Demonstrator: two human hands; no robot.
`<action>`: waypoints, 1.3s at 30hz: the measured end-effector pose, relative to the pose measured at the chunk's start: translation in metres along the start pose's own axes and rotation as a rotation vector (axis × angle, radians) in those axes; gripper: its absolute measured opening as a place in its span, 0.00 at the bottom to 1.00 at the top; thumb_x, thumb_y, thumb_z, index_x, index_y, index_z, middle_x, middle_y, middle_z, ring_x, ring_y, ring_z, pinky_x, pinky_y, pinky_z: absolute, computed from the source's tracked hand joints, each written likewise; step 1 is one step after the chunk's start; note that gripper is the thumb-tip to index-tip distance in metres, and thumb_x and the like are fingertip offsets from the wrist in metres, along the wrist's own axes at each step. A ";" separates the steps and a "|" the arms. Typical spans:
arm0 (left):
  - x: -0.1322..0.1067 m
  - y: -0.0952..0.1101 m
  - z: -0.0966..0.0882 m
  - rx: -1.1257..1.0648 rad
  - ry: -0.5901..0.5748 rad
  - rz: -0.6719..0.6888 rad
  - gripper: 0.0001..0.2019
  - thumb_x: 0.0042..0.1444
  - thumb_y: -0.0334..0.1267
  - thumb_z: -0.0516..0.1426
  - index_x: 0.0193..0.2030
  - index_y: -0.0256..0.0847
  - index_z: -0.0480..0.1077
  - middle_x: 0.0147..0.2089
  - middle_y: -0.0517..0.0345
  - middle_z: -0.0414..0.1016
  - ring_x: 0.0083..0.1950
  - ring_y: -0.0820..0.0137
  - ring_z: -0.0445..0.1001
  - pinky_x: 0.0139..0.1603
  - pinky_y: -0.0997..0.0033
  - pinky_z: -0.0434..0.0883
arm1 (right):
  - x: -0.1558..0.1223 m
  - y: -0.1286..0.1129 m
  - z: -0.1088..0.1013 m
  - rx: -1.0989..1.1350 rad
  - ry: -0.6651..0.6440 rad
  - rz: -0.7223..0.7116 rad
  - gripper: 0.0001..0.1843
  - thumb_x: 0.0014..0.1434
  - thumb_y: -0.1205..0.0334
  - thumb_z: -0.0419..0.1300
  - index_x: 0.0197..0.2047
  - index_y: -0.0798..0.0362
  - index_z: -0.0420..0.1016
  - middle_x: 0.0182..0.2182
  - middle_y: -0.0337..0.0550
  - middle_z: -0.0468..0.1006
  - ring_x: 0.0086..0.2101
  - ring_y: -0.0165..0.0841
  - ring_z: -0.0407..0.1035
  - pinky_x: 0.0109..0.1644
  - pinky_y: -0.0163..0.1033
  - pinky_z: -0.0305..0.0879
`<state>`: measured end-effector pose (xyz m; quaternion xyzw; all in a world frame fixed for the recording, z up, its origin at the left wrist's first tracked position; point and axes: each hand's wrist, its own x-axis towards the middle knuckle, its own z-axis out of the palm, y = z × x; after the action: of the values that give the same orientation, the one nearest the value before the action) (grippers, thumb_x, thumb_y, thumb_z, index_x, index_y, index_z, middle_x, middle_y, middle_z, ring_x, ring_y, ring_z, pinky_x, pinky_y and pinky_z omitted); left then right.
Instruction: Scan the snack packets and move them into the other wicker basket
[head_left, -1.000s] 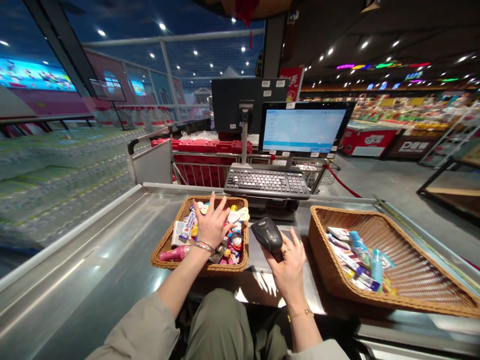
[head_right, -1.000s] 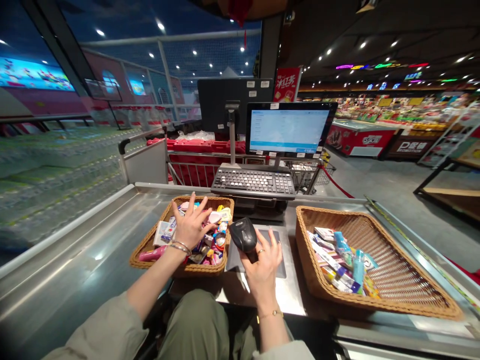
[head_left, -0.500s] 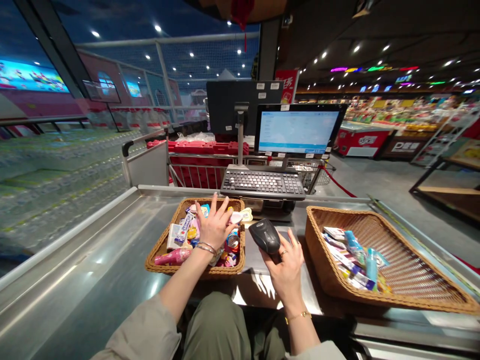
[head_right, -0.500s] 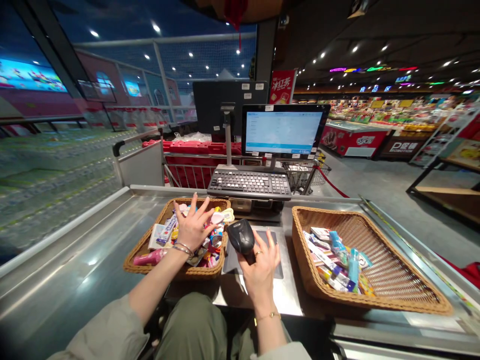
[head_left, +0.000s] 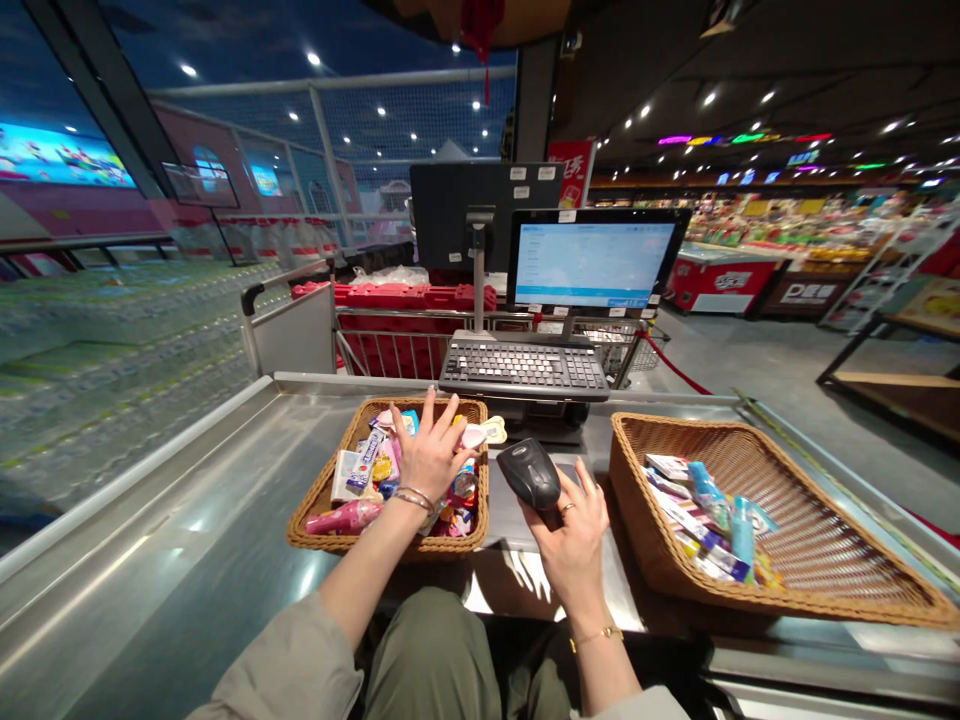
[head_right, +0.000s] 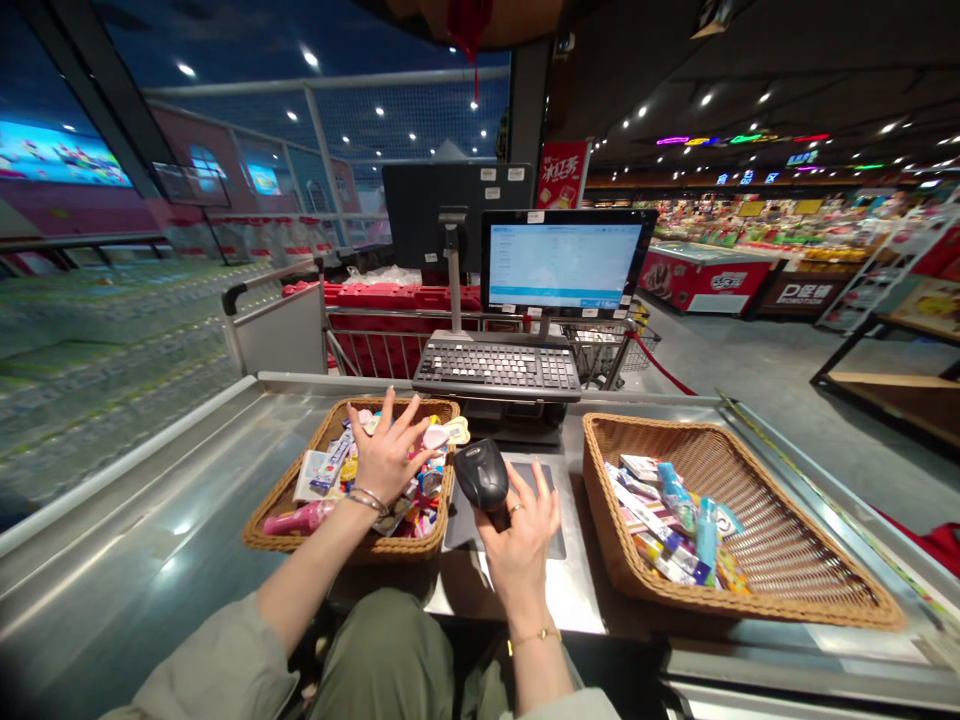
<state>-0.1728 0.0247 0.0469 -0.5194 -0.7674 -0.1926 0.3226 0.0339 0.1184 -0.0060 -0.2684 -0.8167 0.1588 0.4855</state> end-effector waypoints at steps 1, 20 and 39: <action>0.000 0.000 0.000 0.003 -0.002 -0.002 0.19 0.55 0.48 0.62 0.53 0.48 0.74 0.67 0.51 0.64 0.74 0.45 0.49 0.67 0.23 0.27 | 0.000 0.000 0.000 -0.001 0.001 -0.002 0.16 0.60 0.49 0.61 0.47 0.49 0.74 0.54 0.47 0.76 0.65 0.50 0.54 0.65 0.67 0.46; 0.001 0.003 -0.001 -0.010 0.005 -0.007 0.19 0.55 0.46 0.63 0.53 0.49 0.74 0.67 0.50 0.64 0.74 0.44 0.48 0.66 0.22 0.27 | 0.001 0.001 -0.001 -0.012 0.005 -0.009 0.16 0.60 0.49 0.61 0.47 0.49 0.75 0.53 0.47 0.76 0.65 0.49 0.55 0.65 0.67 0.47; 0.001 0.004 0.003 -0.005 0.003 0.006 0.19 0.56 0.46 0.62 0.54 0.49 0.74 0.67 0.50 0.64 0.73 0.44 0.48 0.65 0.21 0.27 | 0.001 0.001 -0.002 -0.021 -0.015 -0.010 0.17 0.61 0.49 0.59 0.48 0.49 0.74 0.54 0.47 0.76 0.65 0.48 0.53 0.65 0.67 0.44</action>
<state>-0.1699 0.0285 0.0451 -0.5224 -0.7649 -0.1944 0.3228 0.0352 0.1197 -0.0054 -0.2680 -0.8234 0.1497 0.4773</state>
